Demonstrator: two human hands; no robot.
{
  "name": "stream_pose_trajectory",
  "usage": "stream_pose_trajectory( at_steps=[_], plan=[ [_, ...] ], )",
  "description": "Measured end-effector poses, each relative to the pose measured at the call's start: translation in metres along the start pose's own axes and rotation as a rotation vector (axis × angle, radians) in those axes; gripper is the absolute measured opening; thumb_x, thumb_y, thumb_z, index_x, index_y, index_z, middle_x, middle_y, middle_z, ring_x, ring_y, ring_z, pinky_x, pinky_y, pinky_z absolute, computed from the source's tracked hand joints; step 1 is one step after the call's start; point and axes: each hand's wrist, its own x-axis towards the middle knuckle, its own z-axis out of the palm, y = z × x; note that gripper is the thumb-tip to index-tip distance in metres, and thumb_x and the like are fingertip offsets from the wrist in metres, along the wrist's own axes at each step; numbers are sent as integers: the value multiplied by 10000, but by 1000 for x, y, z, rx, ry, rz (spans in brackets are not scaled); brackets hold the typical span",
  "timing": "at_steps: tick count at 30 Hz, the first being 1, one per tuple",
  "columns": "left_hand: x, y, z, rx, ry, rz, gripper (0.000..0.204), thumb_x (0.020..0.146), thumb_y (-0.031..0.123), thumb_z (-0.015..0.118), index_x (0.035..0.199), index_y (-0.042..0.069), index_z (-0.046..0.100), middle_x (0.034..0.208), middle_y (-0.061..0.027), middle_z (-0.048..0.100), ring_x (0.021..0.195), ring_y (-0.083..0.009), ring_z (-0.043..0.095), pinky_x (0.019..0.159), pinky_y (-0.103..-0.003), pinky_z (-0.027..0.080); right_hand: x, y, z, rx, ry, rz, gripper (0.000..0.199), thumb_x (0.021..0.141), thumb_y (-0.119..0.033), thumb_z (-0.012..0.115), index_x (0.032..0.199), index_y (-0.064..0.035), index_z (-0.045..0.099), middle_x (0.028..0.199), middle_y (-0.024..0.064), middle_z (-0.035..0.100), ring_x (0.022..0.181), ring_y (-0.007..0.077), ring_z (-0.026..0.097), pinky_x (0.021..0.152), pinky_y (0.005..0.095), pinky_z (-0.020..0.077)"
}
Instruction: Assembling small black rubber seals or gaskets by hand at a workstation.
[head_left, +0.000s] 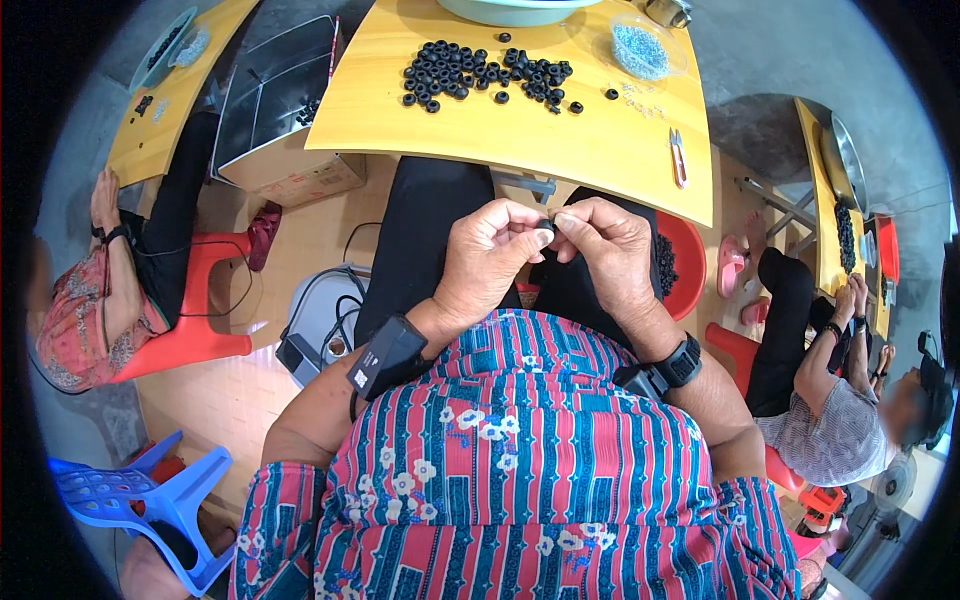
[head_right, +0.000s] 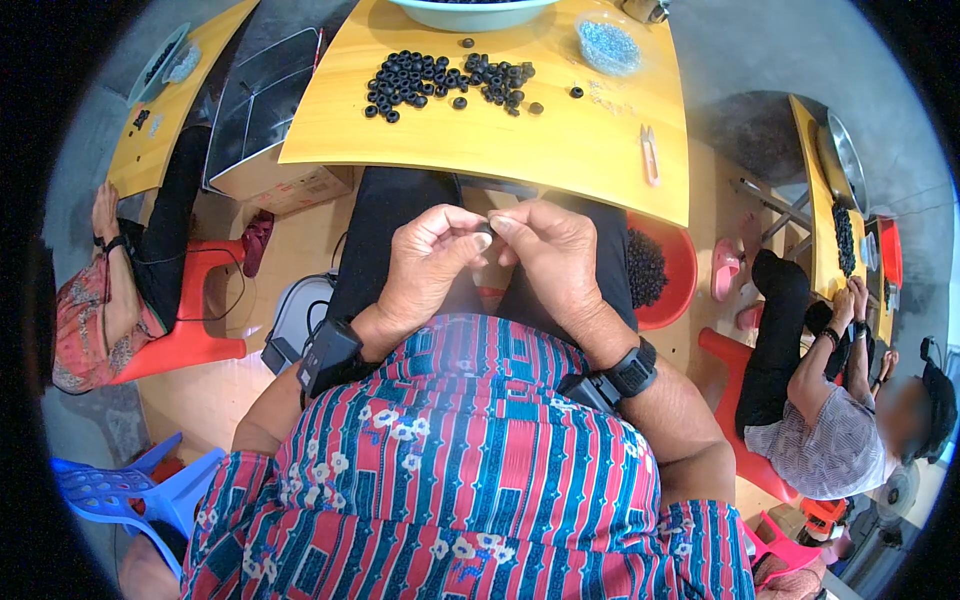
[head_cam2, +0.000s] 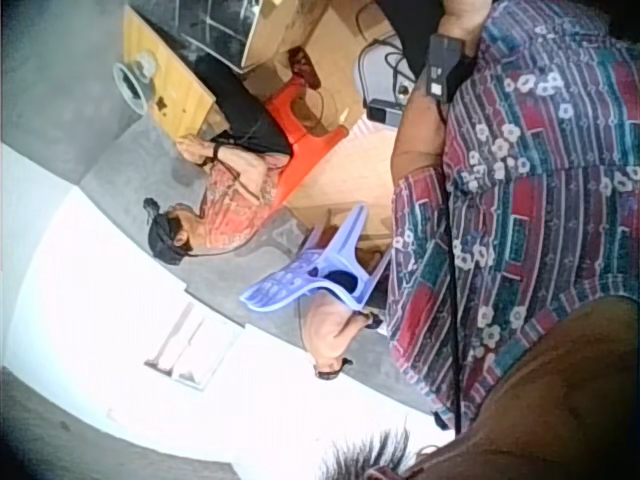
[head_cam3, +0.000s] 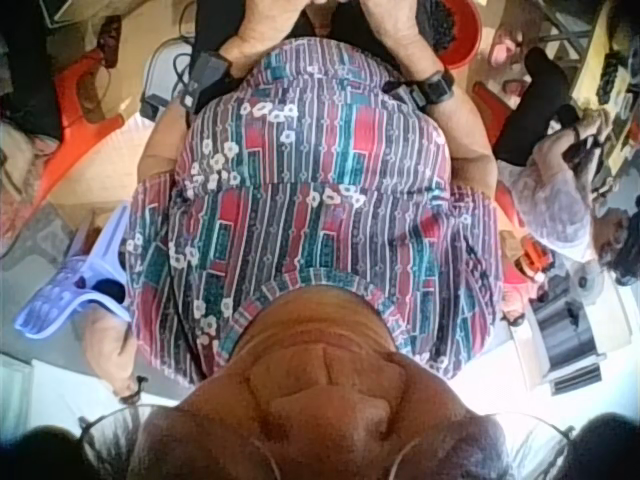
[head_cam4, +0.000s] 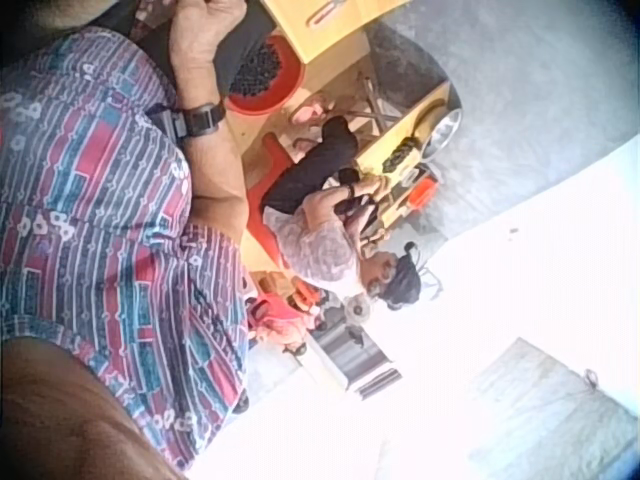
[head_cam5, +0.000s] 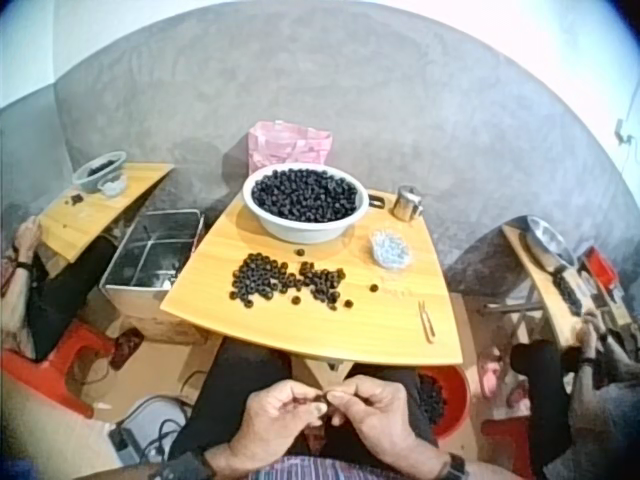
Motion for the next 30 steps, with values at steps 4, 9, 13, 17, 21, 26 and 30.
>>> stream_pose_trajectory(
  at_steps=[4,9,13,17,21,26,30],
  plan=[
    [0,3,0,61,6,-5,126,864,49,624,975,-3,597,862,-29,616,765,-66,574,672,-207,484,3,5,-3,49,-1,60,76,849,-36,626,855,23,674,688,39,636,566,71,554,531,204,451],
    [0,-1,1,-56,2,-28,140,872,38,606,1001,-12,583,900,-73,644,806,-96,611,717,-227,508,4,2,-2,393,-63,326,82,872,-78,608,852,0,625,715,31,596,624,101,549,602,230,478],
    [1,-5,0,-102,13,-29,135,862,27,617,980,-32,585,864,-77,646,786,-99,622,692,-219,516,8,9,-6,509,-130,394,111,878,-122,608,854,-16,585,720,26,567,653,108,543,636,249,483],
    [0,-1,-1,53,29,2,156,851,6,620,999,-38,601,898,-69,630,812,-99,605,723,-218,498,8,8,-9,620,-244,482,184,879,-203,613,861,-23,578,724,28,554,647,117,530,642,263,472],
    [1,-2,-3,125,43,126,155,816,-19,647,970,-32,628,885,-35,592,805,-86,579,716,-209,484,8,11,-12,610,-352,509,272,887,-281,601,889,-9,605,723,24,549,645,126,516,636,265,453],
    [2,0,-1,1,35,77,190,779,-34,679,964,-12,641,875,-18,549,800,-79,544,710,-210,463,8,12,-14,622,-404,477,302,888,-300,599,884,1,618,721,21,553,642,129,513,628,267,445],
    [5,-2,-3,143,24,148,157,792,-20,675,945,-2,644,866,-23,554,776,-80,575,689,-202,482,8,16,-16,635,-391,452,283,882,-282,612,866,1,612,719,22,553,637,127,510,626,261,435]
  ],
)
